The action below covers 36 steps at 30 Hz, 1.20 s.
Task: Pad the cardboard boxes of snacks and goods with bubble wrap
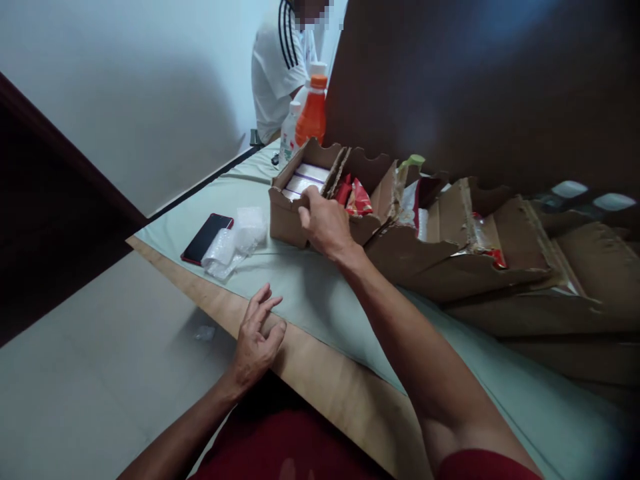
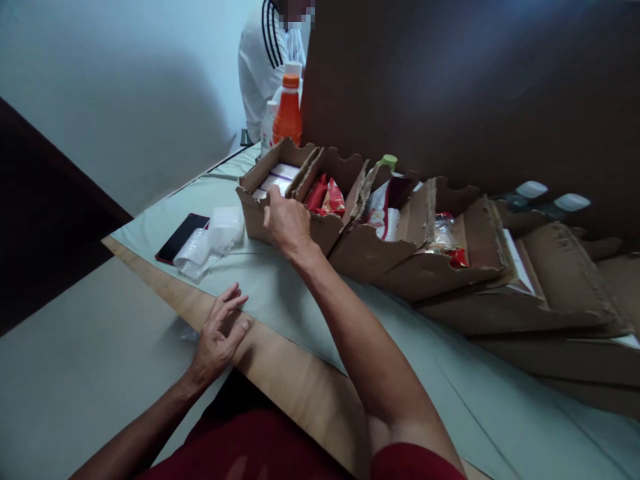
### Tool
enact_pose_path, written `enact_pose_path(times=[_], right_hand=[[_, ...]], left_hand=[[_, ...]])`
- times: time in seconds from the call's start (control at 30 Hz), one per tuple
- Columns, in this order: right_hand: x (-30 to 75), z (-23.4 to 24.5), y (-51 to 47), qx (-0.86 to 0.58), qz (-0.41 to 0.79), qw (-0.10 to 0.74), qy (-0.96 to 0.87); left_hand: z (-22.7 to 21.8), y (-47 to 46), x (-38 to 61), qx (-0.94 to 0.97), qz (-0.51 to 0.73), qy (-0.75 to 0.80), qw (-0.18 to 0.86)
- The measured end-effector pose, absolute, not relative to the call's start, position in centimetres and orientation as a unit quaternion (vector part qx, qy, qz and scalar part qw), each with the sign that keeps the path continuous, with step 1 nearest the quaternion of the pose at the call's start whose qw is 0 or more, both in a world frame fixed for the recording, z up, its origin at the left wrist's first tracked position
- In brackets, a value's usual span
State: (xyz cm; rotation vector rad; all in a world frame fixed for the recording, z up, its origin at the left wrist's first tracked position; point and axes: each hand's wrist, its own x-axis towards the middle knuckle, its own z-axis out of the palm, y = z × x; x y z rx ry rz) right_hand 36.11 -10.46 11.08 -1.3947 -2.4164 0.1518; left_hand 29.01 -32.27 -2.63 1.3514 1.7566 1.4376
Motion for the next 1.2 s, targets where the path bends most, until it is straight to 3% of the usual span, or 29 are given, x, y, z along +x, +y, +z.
enact_pose_path(times=[0.27,0.5,0.73,0.83,0.93,1.2], right_hand=[[38.6,10.3,-15.8,-0.423,0.075,0.207,-0.879],[50.4,11.5,-24.0,-0.426,0.203,0.294,-0.831],[62.9,8.0,-27.3,-0.538,0.258,0.449,-0.665],[64.3,5.3,-30.2,-0.52,0.328,0.398,-0.681],[62.6,3.2,-32.1,-0.536,0.31,0.342,-0.707],[63.6,1.5,-29.1,-0.635,0.207,0.401,-0.627]], left_hand=[[-2.8,-34.3,25.2,0.426,0.57,0.669,0.215],[-1.3,-33.0,22.5,0.431,0.603,0.638,0.209],[-0.2,-31.8,25.4,0.519,0.483,0.584,0.395],[-0.8,-32.4,27.3,0.514,0.425,0.616,0.419],[-1.3,-32.8,28.5,0.493,0.439,0.635,0.4],[-0.2,-27.1,33.6,0.526,0.469,0.595,0.387]])
